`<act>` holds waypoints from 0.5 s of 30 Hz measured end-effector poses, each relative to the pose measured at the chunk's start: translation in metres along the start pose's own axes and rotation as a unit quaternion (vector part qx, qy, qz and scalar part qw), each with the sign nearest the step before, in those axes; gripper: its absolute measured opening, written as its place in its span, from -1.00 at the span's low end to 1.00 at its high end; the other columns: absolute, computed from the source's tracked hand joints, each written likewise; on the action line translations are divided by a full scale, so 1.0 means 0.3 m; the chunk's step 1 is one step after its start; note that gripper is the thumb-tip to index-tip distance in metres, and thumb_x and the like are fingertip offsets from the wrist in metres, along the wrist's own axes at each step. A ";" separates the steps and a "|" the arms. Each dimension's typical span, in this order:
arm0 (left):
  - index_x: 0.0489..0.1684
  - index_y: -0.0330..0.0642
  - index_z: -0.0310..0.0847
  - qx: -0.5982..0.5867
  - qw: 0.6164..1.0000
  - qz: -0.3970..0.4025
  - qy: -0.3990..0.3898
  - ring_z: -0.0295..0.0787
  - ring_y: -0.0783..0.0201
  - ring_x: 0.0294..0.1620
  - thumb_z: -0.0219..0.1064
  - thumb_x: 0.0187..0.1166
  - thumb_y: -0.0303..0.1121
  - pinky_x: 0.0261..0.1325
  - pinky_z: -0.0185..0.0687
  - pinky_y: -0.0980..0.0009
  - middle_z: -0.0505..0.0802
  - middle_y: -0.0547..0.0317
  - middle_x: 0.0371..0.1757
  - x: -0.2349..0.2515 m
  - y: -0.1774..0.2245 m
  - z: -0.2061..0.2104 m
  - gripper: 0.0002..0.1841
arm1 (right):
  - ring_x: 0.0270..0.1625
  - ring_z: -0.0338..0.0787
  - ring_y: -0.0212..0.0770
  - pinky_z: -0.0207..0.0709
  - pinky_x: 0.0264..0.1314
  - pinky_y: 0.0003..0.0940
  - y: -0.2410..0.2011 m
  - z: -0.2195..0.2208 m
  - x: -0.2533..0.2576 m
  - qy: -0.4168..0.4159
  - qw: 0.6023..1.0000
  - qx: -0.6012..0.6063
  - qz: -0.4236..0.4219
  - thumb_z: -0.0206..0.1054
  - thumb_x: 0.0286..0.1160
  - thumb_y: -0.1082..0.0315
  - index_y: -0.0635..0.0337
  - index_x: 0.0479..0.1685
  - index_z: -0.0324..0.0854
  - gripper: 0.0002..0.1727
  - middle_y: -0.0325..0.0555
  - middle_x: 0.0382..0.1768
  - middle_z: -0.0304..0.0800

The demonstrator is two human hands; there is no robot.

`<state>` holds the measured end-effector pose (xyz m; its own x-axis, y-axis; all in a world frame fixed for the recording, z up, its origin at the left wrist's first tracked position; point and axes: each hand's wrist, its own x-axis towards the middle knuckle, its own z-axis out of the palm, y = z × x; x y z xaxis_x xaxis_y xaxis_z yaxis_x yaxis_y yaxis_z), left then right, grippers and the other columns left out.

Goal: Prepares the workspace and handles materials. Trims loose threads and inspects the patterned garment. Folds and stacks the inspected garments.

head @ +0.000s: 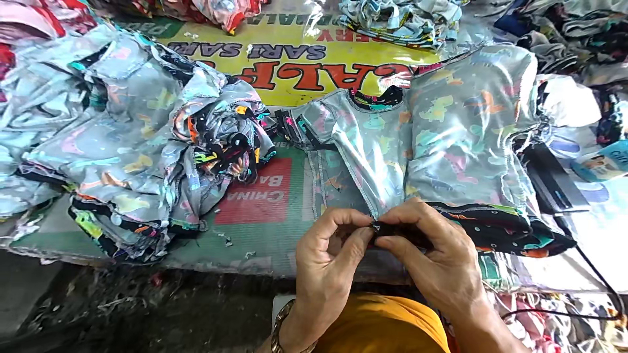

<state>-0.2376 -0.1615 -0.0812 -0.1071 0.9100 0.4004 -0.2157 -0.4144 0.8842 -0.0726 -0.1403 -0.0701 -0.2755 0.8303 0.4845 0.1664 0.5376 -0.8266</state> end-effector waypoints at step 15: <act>0.06 -0.28 0.62 0.285 0.939 0.052 -0.184 0.73 0.57 0.02 0.15 0.74 -0.46 0.13 0.66 0.58 0.81 0.26 -0.02 0.096 0.026 -0.125 -0.84 | -0.24 0.82 -0.15 0.74 -0.22 -0.31 -0.022 -0.003 0.019 -0.001 0.994 -0.080 -0.078 0.52 0.19 0.59 0.37 -0.19 0.71 -0.80 0.07 -0.26 0.79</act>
<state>-0.2788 -0.1387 -0.0718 0.2675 0.8493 0.4552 0.3437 -0.5254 0.7783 -0.0743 -0.1390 -0.0617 -0.3113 0.7343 0.6032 0.2703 0.6769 -0.6846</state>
